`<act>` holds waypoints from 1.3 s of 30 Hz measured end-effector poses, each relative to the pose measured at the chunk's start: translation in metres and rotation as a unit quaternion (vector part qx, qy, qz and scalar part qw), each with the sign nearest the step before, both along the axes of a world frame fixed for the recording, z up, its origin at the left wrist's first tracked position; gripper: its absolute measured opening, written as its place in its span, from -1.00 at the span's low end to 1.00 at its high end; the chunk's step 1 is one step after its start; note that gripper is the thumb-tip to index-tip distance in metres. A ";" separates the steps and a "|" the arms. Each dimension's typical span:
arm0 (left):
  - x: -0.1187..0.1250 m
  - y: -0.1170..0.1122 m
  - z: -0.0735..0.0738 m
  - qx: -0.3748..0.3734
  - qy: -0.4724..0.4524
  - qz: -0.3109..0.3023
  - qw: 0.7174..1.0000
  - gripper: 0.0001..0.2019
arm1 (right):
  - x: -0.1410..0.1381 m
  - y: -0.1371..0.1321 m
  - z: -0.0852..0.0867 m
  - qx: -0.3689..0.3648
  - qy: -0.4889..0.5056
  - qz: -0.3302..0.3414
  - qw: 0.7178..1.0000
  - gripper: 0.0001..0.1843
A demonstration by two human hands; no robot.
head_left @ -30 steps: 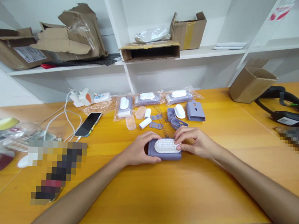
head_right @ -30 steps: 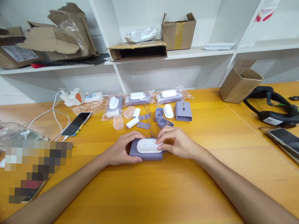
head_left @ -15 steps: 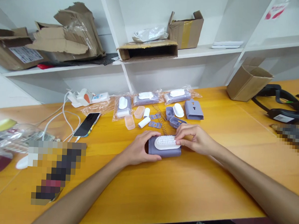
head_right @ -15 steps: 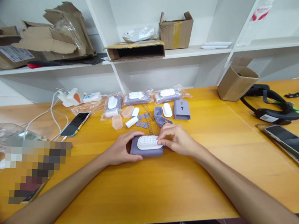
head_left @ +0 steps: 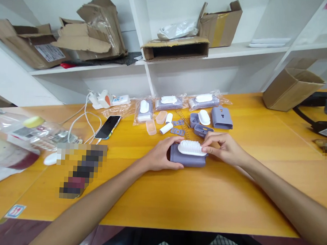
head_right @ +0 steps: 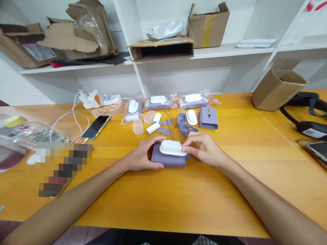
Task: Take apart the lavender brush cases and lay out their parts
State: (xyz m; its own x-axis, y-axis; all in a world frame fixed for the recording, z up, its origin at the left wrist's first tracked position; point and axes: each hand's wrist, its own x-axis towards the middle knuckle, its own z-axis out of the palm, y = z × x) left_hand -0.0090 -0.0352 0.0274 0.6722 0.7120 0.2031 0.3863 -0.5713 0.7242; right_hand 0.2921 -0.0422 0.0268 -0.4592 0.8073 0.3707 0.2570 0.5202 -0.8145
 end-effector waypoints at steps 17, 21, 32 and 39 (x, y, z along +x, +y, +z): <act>-0.001 0.001 -0.002 0.002 0.013 0.012 1.000 -0.08 | -0.001 -0.005 0.011 -0.016 -0.017 0.028 0.999 -0.80; -0.002 0.002 -0.002 0.007 0.013 0.006 1.000 -0.09 | -0.002 -0.006 0.013 -0.005 -0.021 0.036 0.999 -0.79; -0.002 0.003 -0.002 0.043 0.017 -0.012 0.999 -0.14 | -0.005 -0.008 0.016 0.029 -0.058 0.031 0.997 -0.79; 0.001 0.005 -0.002 0.051 0.008 -0.038 0.998 -0.39 | -0.003 -0.007 0.015 0.031 -0.063 0.044 0.997 -0.83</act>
